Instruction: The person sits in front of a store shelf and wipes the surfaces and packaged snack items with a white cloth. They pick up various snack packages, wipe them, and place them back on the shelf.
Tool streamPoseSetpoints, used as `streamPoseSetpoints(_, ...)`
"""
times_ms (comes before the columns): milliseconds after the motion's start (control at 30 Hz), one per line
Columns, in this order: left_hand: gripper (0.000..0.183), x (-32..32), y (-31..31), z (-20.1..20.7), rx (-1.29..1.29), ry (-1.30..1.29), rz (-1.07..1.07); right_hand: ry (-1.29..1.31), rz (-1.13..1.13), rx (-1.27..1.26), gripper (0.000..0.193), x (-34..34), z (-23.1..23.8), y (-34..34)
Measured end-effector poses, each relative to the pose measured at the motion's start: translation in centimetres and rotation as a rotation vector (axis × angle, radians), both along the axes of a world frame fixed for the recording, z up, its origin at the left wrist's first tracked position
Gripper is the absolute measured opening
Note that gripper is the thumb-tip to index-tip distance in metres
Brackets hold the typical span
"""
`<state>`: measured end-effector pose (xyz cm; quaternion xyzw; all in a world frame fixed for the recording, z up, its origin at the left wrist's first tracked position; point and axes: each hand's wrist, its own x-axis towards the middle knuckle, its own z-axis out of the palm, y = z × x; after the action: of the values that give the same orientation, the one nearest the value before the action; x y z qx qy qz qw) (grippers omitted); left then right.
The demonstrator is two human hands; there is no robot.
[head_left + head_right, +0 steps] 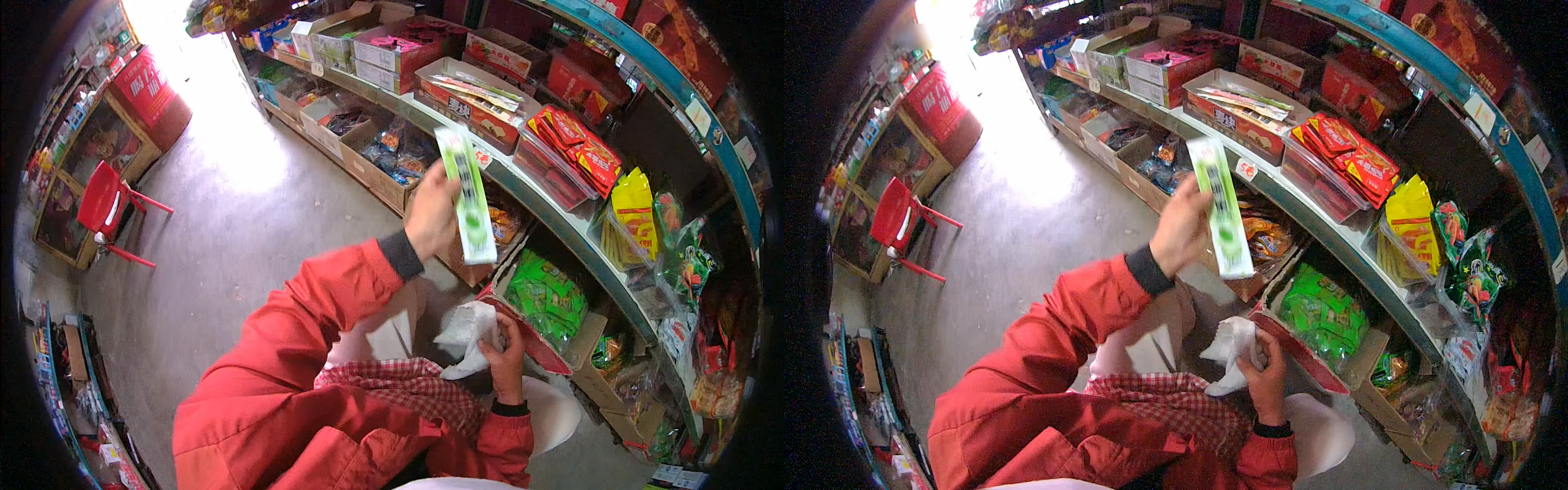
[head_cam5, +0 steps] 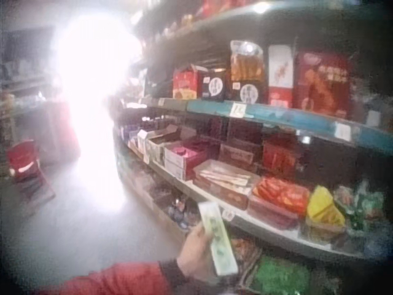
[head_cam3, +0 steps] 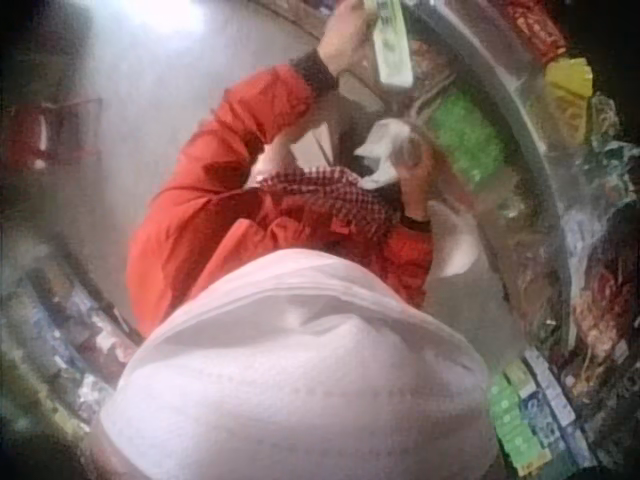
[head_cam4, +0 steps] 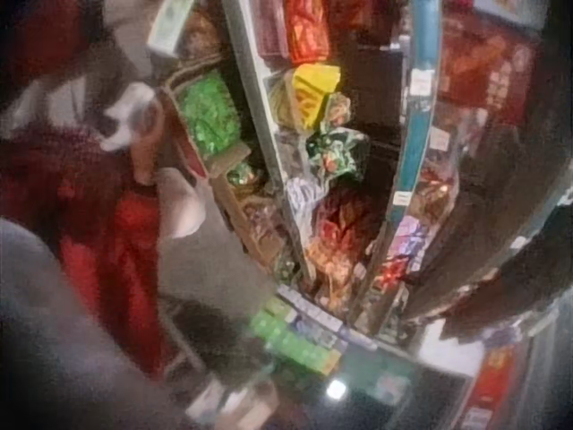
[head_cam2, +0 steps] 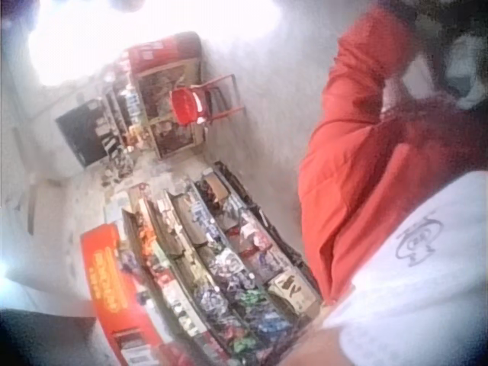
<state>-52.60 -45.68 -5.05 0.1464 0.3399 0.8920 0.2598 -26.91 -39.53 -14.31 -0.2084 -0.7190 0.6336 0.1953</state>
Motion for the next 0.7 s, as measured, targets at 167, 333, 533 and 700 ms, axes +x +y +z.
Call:
streamPoseSetpoints(167,0.023,-9.8,4.6,3.7,0.064,-0.09,0.195,-0.09,-0.072,-0.107,0.047,0.6,-1.0,0.5)
streamPoseSetpoints(333,0.017,-17.3,10.7,4.5,0.007,-0.258,0.356,-0.063,-0.076,-0.193,0.047,0.6,-1.7,1.0)
streamPoseSetpoints(533,0.014,-23.2,15.1,2.5,-0.09,-0.424,0.475,-0.05,-0.044,-0.333,0.047,1.0,-2.1,1.3)
streamPoseSetpoints(700,0.016,-26.1,16.9,1.6,-0.218,-0.525,0.551,-0.05,-0.03,-0.334,0.049,1.0,-2.6,1.5)
